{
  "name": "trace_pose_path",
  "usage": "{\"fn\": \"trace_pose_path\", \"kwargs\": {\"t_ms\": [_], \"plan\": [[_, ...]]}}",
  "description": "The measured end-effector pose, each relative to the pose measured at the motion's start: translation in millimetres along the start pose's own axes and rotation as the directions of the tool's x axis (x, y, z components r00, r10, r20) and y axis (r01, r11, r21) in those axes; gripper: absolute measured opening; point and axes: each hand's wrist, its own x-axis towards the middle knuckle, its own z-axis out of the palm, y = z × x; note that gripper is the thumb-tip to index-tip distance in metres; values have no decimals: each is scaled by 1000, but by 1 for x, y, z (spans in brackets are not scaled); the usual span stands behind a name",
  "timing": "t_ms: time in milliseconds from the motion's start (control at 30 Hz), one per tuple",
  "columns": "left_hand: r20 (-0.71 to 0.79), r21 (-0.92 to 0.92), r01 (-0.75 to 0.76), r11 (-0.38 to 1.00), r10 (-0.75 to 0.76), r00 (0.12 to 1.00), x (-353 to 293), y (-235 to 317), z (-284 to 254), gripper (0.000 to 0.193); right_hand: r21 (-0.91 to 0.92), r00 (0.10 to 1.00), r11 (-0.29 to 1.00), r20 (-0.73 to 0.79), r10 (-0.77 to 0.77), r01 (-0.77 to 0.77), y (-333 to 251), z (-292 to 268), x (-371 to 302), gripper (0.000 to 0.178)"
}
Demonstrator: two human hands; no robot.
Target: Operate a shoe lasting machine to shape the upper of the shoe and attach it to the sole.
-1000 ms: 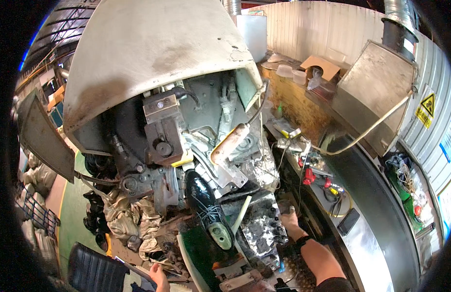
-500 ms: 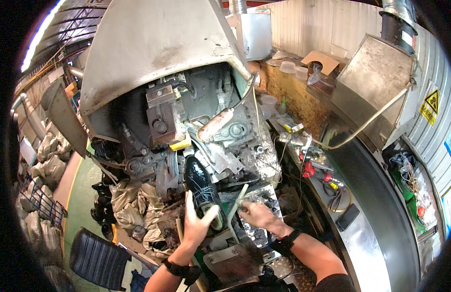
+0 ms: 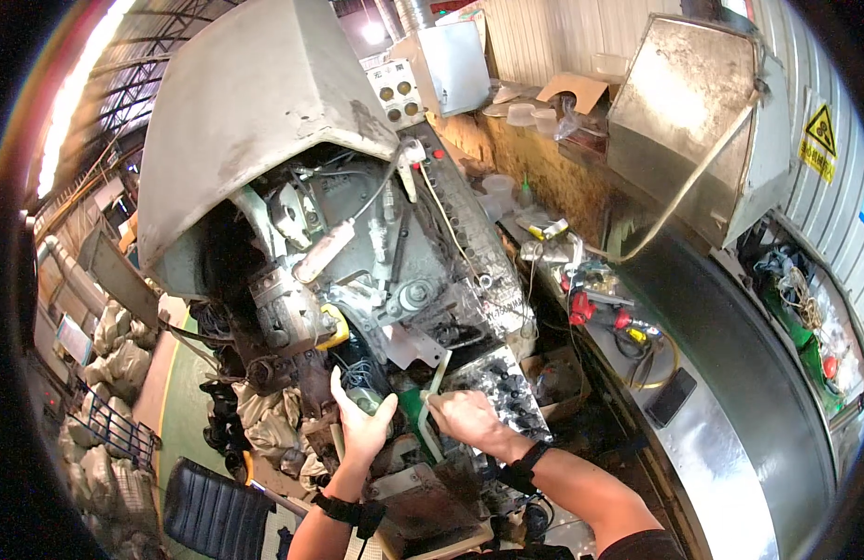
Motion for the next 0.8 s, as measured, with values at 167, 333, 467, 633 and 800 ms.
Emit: {"fn": "trace_pose_path", "kwargs": {"t_ms": [167, 333, 467, 633, 800], "plan": [[27, -52, 38, 998, -36, 999, -2, -8, -1, 105, 76, 998, 995, -7, 63, -62, 0, -1, -1, 24], [40, -109, 58, 992, -54, 998, 8, -1, -1, 101, 87, 996, 994, -45, 75, -71, 3, 0, 7, 20], [27, -112, 86, 990, -83, 996, 9, 17, 2, 95, 60, 996, 995, 45, 80, -83, 7, 6, 8, 17], [51, -138, 124, 983, -118, 992, 5, 14, 0, 95, 72, 992, 991, 52, 112, -116, 2, 1, 5, 18], [24, -94, 97, 991, -95, 995, 2, 16, -1, 95, 53, 984, 988, 112, 137, -144, 1, -2, 4, 18]]}}
